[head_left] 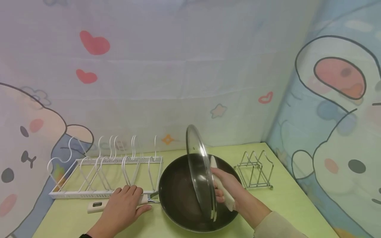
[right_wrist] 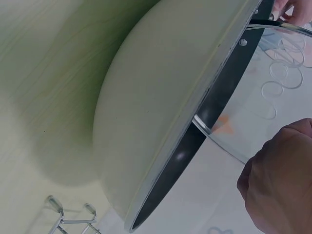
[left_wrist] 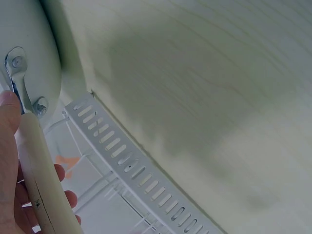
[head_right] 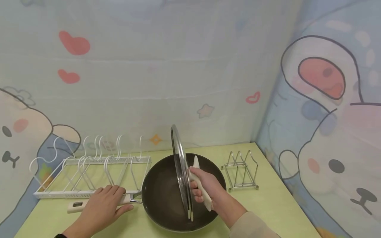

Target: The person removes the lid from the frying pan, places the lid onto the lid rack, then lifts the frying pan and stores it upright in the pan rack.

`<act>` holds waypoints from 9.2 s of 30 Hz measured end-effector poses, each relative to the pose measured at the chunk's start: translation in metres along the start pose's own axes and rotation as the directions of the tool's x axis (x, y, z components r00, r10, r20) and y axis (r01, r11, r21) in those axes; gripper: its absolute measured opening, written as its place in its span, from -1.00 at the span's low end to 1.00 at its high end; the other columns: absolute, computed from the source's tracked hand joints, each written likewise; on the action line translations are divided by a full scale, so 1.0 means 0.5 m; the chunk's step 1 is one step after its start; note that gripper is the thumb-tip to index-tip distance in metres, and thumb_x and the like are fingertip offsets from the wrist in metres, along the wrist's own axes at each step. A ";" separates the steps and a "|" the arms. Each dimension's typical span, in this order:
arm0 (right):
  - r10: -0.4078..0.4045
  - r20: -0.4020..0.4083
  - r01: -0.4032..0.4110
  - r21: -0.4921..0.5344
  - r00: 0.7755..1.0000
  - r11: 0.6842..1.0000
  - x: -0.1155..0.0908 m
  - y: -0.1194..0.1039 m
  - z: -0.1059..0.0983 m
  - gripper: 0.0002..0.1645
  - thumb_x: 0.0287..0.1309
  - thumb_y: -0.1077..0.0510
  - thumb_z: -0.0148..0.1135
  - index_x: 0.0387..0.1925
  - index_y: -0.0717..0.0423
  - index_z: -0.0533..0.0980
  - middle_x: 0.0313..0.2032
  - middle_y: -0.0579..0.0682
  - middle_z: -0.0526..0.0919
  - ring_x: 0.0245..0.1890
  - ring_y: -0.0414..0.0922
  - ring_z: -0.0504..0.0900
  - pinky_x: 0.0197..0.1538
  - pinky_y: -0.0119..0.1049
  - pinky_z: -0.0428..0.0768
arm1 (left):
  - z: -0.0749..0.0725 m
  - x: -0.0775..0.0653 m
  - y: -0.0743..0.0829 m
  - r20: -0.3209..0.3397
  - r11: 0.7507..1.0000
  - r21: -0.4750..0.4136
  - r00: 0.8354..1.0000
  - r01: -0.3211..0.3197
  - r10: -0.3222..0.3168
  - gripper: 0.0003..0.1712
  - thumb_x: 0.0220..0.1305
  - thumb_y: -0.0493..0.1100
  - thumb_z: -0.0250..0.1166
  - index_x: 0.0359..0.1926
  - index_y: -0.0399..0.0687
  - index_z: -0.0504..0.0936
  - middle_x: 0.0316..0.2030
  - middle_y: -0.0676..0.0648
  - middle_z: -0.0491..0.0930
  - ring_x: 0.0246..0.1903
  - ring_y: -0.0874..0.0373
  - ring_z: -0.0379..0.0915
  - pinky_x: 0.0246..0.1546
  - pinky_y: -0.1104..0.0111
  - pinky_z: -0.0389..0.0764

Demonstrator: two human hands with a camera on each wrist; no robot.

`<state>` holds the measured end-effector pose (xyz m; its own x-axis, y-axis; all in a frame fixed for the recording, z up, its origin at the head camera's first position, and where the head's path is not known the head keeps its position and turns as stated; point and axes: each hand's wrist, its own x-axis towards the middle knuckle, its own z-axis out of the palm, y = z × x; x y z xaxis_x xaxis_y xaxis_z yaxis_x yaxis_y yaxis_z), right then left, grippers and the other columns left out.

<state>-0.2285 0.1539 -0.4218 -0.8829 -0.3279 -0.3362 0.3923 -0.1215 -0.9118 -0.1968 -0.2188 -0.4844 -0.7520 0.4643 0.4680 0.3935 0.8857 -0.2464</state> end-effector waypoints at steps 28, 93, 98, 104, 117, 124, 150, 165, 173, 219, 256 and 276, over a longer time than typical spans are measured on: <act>-0.049 0.274 -0.030 0.276 0.961 0.961 -0.009 -0.016 -0.035 -0.60 0.69 -0.21 -0.18 -0.24 -0.04 0.18 -0.69 -0.28 0.51 -0.79 -0.39 0.41 -0.75 -0.57 0.30 | -0.010 0.006 0.008 -0.032 1.000 0.004 0.999 -0.028 0.028 -0.37 0.19 0.47 0.41 -0.26 0.06 0.49 -0.35 0.06 0.55 -0.31 0.08 0.51 -0.31 0.21 0.51; -0.200 0.447 0.001 0.406 0.872 0.914 -0.104 -0.178 -0.184 -0.60 0.75 -0.18 -0.32 -0.10 0.00 0.27 -0.51 -0.15 0.60 -0.62 -0.30 0.22 -0.61 -0.50 0.52 | -0.094 0.158 0.290 -0.062 0.886 -0.430 0.985 -0.174 0.163 -0.24 0.43 0.36 0.31 0.40 -0.01 0.53 0.31 0.06 0.60 0.34 0.11 0.52 0.41 0.16 0.54; -0.219 0.467 0.001 0.423 0.857 0.906 -0.107 -0.182 -0.199 -0.60 0.75 -0.18 -0.33 -0.06 0.00 0.28 -0.49 -0.14 0.61 -0.61 -0.29 0.23 -0.61 -0.49 0.53 | -0.094 0.173 0.312 -0.054 0.871 -0.455 0.982 -0.185 0.181 -0.25 0.43 0.33 0.33 0.42 0.00 0.52 0.33 0.06 0.59 0.36 0.12 0.51 0.44 0.16 0.52; -0.220 0.441 0.012 0.427 0.870 0.904 -0.114 -0.190 -0.216 -0.61 0.75 -0.18 -0.30 0.00 0.01 0.28 -0.50 -0.13 0.60 -0.63 -0.30 0.27 -0.63 -0.47 0.53 | -0.090 0.188 0.332 -0.063 0.862 -0.460 0.976 -0.214 0.209 -0.25 0.42 0.31 0.35 0.42 -0.01 0.52 0.33 0.04 0.61 0.35 0.10 0.51 0.43 0.15 0.53; -0.206 0.400 0.036 0.394 0.893 0.918 -0.131 -0.222 -0.255 -0.70 0.75 -0.18 -0.30 -0.01 -0.07 0.17 -0.49 -0.12 0.63 -0.62 -0.31 0.28 -0.61 -0.48 0.52 | -0.081 0.213 0.370 -0.069 0.851 -0.466 0.968 -0.244 0.240 -0.25 0.44 0.35 0.32 0.42 0.01 0.52 0.31 0.07 0.61 0.34 0.13 0.53 0.44 0.17 0.53; -0.175 0.313 0.058 0.350 0.934 0.935 -0.138 -0.234 -0.270 -0.69 0.73 -0.19 -0.25 0.10 -0.11 0.01 -0.52 -0.15 0.56 -0.65 -0.32 0.28 -0.65 -0.48 0.50 | -0.069 0.228 0.391 -0.073 0.842 -0.475 0.964 -0.257 0.254 -0.24 0.45 0.36 0.30 0.43 0.01 0.51 0.31 0.05 0.62 0.34 0.13 0.54 0.43 0.17 0.54; -0.164 0.181 0.097 0.330 0.970 0.939 -0.145 -0.256 -0.325 -0.62 0.72 -0.20 -0.19 0.12 -0.07 -0.03 -0.54 -0.14 0.54 -0.66 -0.28 0.53 -0.64 -0.49 0.48 | -0.081 0.302 0.444 0.027 0.827 -0.494 0.945 -0.270 0.325 -0.25 0.51 0.35 0.25 0.45 -0.02 0.48 0.35 0.03 0.60 0.37 0.12 0.52 0.41 0.20 0.56; -0.160 0.258 0.086 0.279 0.953 0.957 -0.146 -0.270 -0.352 -0.60 0.73 -0.23 -0.30 -0.01 -0.02 -0.05 -0.55 -0.14 0.59 -0.67 -0.27 0.57 -0.64 -0.48 0.48 | -0.082 0.402 0.502 0.225 0.926 -0.311 0.930 -0.215 0.291 -0.13 0.46 0.50 0.15 0.55 0.13 0.38 0.52 0.12 0.41 0.49 0.15 0.36 0.48 0.22 0.46; -0.160 0.292 0.078 0.271 0.943 0.959 -0.138 -0.272 -0.357 -0.64 0.74 -0.21 -0.31 -0.02 -0.06 -0.08 -0.54 -0.14 0.63 -0.69 -0.28 0.49 -0.65 -0.50 0.42 | -0.064 0.443 0.520 0.301 0.938 -0.305 0.919 -0.162 0.256 -0.03 0.46 0.48 0.18 0.68 0.17 0.16 0.65 0.17 0.19 0.58 0.13 0.25 0.57 0.18 0.39; -0.106 0.486 -0.011 0.232 0.867 0.973 -0.076 -0.254 -0.466 -0.71 0.76 -0.14 -0.53 0.05 -0.11 0.10 -0.35 -0.08 0.71 -0.47 -0.23 0.70 -0.52 -0.44 0.59 | -0.024 0.493 0.573 0.408 0.980 -0.113 0.892 -0.163 0.195 -0.33 0.69 0.29 -0.15 0.69 0.40 0.08 0.65 0.35 0.08 0.57 0.37 0.19 0.55 0.38 0.35; 0.002 0.543 -0.104 0.156 0.840 0.982 -0.023 -0.207 -0.483 -0.63 0.76 -0.14 -0.58 -0.01 -0.02 0.12 -0.36 -0.15 0.73 -0.49 -0.31 0.63 -0.53 -0.52 0.53 | -0.010 0.491 0.569 0.411 0.981 -0.145 0.895 -0.126 0.175 -0.43 0.77 0.11 -0.36 0.67 0.52 0.10 0.64 0.42 0.06 0.59 0.36 0.11 0.53 0.38 0.35; -0.031 0.532 -0.081 0.186 0.846 0.979 -0.004 -0.164 -0.492 -0.58 0.77 -0.11 -0.55 0.10 0.01 0.23 -0.37 -0.13 0.69 -0.44 -0.29 0.72 -0.53 -0.52 0.55 | -0.012 0.493 0.576 0.415 0.985 -0.131 0.896 -0.113 0.158 -0.44 0.76 0.14 -0.33 0.65 0.58 0.11 0.63 0.45 0.06 0.57 0.36 0.13 0.48 0.39 0.39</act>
<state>-0.3225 0.3952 -0.4045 -0.6216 -0.7723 -0.1309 0.5039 -0.2663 -0.8217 -0.2656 0.1508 -0.4350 -0.8310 0.5556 0.0281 0.5420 0.8199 -0.1842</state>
